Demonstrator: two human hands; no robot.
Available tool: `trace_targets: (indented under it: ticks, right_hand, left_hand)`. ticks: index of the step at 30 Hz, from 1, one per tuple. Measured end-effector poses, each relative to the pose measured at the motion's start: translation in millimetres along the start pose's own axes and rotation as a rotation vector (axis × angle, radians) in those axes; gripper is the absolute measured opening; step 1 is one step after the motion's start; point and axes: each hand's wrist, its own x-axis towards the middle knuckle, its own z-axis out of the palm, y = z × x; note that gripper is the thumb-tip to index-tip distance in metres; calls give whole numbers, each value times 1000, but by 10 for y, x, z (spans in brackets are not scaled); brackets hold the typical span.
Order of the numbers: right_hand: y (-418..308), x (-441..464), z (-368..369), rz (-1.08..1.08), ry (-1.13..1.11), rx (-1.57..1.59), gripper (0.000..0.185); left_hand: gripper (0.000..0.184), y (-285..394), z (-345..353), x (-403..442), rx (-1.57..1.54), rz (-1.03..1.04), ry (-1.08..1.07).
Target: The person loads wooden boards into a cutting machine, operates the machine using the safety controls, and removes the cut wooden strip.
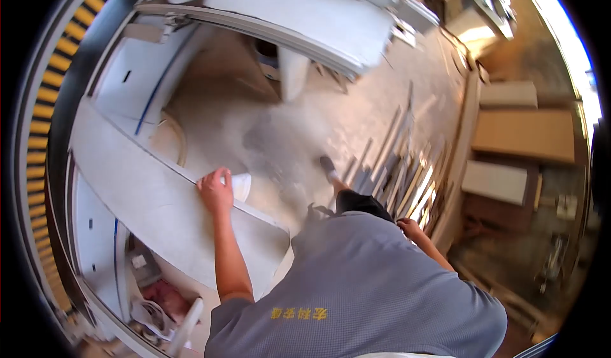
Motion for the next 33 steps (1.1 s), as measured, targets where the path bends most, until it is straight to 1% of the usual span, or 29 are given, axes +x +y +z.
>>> trace_targets:
  ticks: [1,2,3,4,5,6,7,8,9,10,12,13,15,16,17,19,20,22,23,24,26,27,28,30,31,32,33]
  right_hand:
    - [-380,428,-210,-102,-8,-28,38]
    - [-816,757,-360,-197,-28,-54,38]
    - [-1478,1031,-577,-115,-80,-119,40]
    - [-1746,1564,-669,-236,-69,-188,42]
    - [-2347,1819,-781,-402,-58,-252,41]
    - [-3169,1882,-913,-569,-46,-314,41]
    - [-3824,2117,-1011,-539,-179,-224,37]
    - [-4484,2214,-1082,-701,-158,-249,33]
    - [-5125,2297,-1116,-818,-140,-295,32]
    - [-5730,2373,-1087,-935,-116,-336,30]
    - [-6849,2383,-965,-1045,-146,-241,29]
    - [-7312,2331,-880,-1087,-166,-193,29]
    - [-8070,2193,-660,-1149,-169,-226,28]
    - [-8417,2209,-467,-1183,-177,-243,27]
    - [-8630,2320,-232,-1214,-238,-198,27]
    - [-9091,2434,188,-1279,-290,-214,27]
    - [-9223,2449,332,-1294,-307,-222,27]
    - [-9444,2846,712,-1329,-257,-232,26]
    - [-9739,2797,837,-1293,-292,-204,26]
    - [-9876,2694,946,-1239,-332,-180,26]
    - [-10300,2859,1197,-1373,-284,-260,27]
    - [-10620,2668,1232,-1425,-249,-295,29]
    - [-10844,2801,1314,-1465,-189,-330,32]
    - [-11316,3035,1440,-1432,-107,-276,34]
    - [-11514,3186,1494,-1374,-155,-188,36]
    - [-11771,3236,1550,-1437,-35,-207,26]
    - [-12033,3373,1636,-1443,7,-182,27]
  left_hand:
    - [17,27,-16,23,-57,-4,12]
    - [16,51,-34,36,-52,-12,34]
    - [16,32,-7,37,-29,-46,32]
    - [18,97,-61,64,-105,-67,84]
    - [20,133,-111,94,-121,-84,114]
    - [23,164,-153,118,-142,-103,145]
    - [26,172,-165,162,-121,-131,178]
    - [29,172,-194,185,-101,-151,204]
    - [34,195,-244,209,-102,-236,202]
    - [38,178,-269,242,-95,-297,244]
    - [41,156,-292,316,-123,-405,319]
    - [43,153,-326,383,-111,-449,336]
    - [46,181,-418,479,-82,-554,366]
    - [49,168,-450,530,-83,-593,384]
    - [51,121,-451,570,-82,-628,403]
    - [57,13,-422,628,-106,-696,441]
    - [57,23,-440,560,-105,-728,441]
    - [58,-208,-530,881,-110,-756,495]
    - [58,-342,-552,1038,-105,-745,539]
    - [59,-421,-542,1132,-143,-770,549]
    - [60,-969,-642,1690,-189,-782,610]
    - [61,-1226,-775,2007,-233,-782,594]
    - [61,-1465,-901,2323,-256,-745,604]
    - [63,-2036,-1166,3018,-291,-651,625]
    - [64,-2298,-1274,3284,-251,-596,617]
    - [63,-2572,-1418,3575,-229,-566,623]
    - [62,-2801,-1551,3851,-210,-539,626]
